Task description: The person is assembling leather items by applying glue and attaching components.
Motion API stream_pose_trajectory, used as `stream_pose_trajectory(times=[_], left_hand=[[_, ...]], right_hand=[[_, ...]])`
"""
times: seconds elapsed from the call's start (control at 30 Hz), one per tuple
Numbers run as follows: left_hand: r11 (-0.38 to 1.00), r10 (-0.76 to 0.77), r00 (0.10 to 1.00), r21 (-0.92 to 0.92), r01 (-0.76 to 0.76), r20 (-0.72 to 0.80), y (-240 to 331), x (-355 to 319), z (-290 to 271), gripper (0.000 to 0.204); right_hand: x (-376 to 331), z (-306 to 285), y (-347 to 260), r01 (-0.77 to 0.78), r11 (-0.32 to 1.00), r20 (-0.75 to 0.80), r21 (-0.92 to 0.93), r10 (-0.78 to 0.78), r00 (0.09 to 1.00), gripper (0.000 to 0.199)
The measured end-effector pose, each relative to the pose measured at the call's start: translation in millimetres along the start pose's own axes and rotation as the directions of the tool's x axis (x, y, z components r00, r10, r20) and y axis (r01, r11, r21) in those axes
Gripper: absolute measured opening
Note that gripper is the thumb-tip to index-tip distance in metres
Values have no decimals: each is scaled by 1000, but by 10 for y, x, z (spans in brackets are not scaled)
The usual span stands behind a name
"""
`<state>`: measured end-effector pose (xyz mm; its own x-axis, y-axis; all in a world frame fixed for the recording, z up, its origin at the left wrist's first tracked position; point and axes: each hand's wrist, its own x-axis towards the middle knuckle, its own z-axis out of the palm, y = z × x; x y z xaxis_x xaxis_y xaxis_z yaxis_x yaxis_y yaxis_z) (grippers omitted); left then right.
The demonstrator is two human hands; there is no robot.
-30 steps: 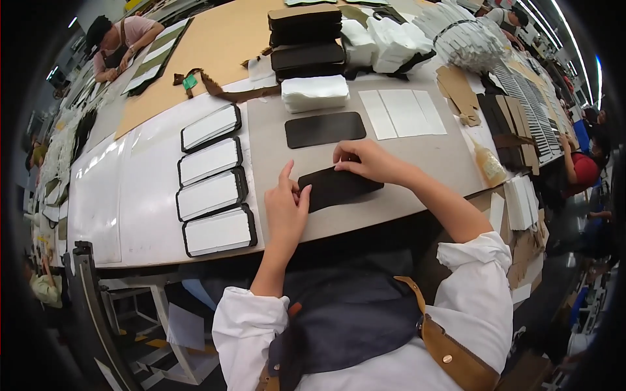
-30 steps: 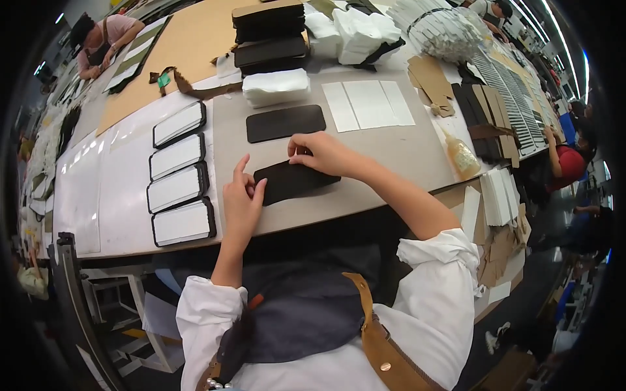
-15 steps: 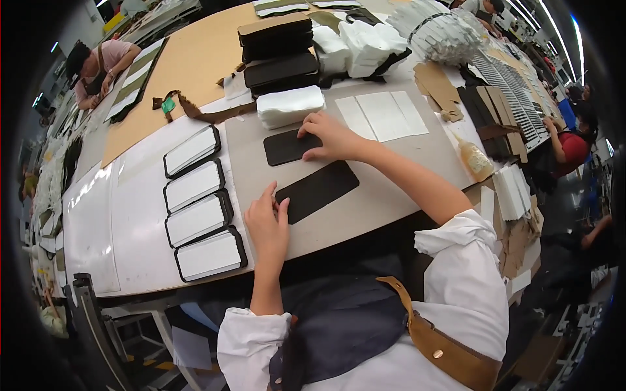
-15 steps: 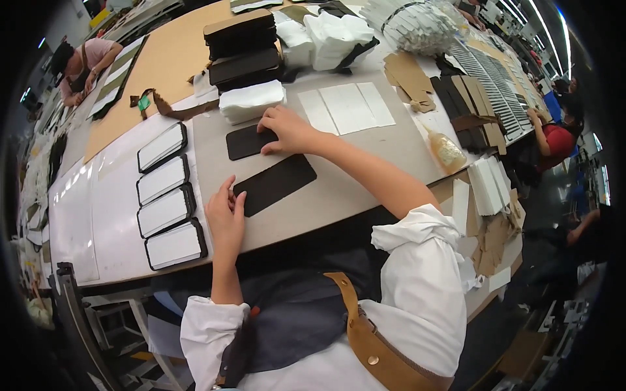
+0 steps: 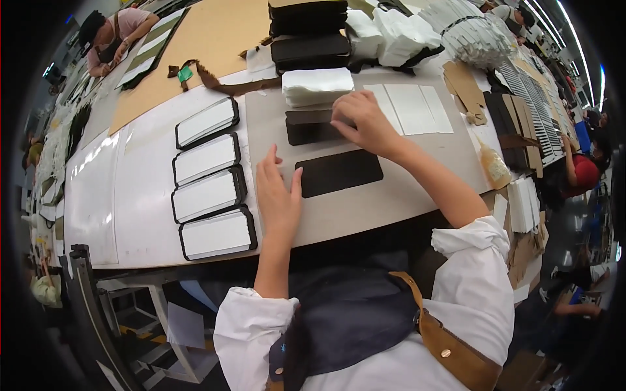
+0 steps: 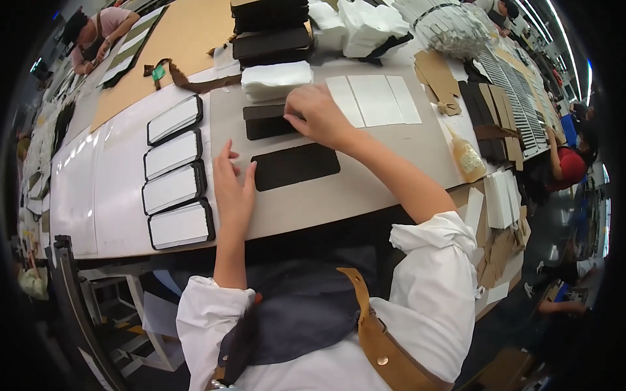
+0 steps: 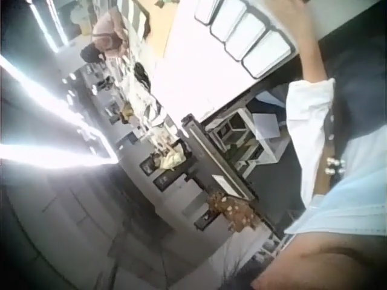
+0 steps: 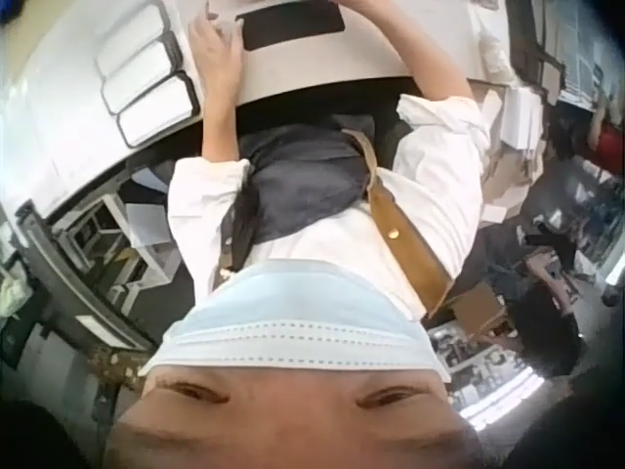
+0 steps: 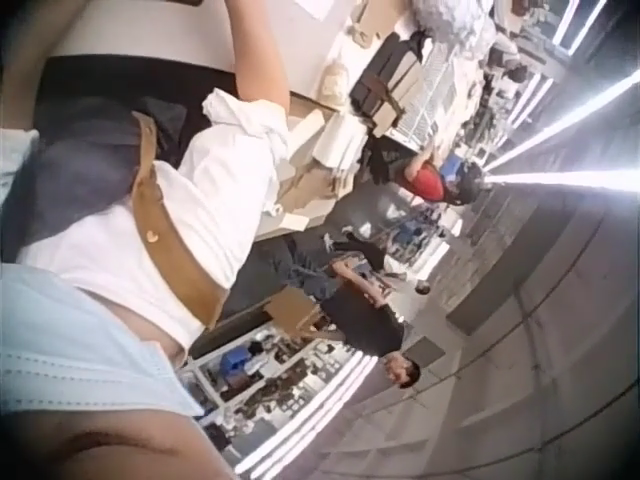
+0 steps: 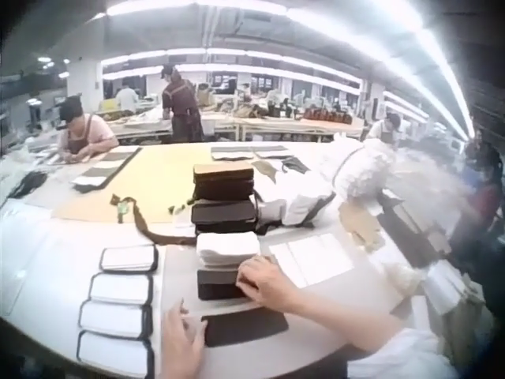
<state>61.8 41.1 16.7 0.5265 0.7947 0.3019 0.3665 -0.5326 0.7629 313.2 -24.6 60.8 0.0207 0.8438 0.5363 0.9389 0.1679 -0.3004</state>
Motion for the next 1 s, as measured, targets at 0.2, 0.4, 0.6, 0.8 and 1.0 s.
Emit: stream_pose_trajectory(times=[0.2,0.4,0.6,0.8,1.0], left_hand=[[901,377,925,220,-375,34,183,-238,-273,54],[907,410,888,14,-422,210,5,-727,-302,47],[892,428,867,33,-450,257,-44,-789,-326,44],[879,428,852,81,-470,302,21,-872,-374,44],[864,427,837,120,-490,343,-10,-848,-357,54]], right_hand=[[-549,-349,-845,186,976,182,-109,-165,969,22],[-1212,-147,-1196,89,996,202,11,-89,975,24],[-1285,-184,-1070,-163,987,219,-5,160,963,56],[-1378,-210,-1068,-141,989,263,-45,148,953,64],[-1447,-180,-1064,-134,985,267,-104,158,951,65]])
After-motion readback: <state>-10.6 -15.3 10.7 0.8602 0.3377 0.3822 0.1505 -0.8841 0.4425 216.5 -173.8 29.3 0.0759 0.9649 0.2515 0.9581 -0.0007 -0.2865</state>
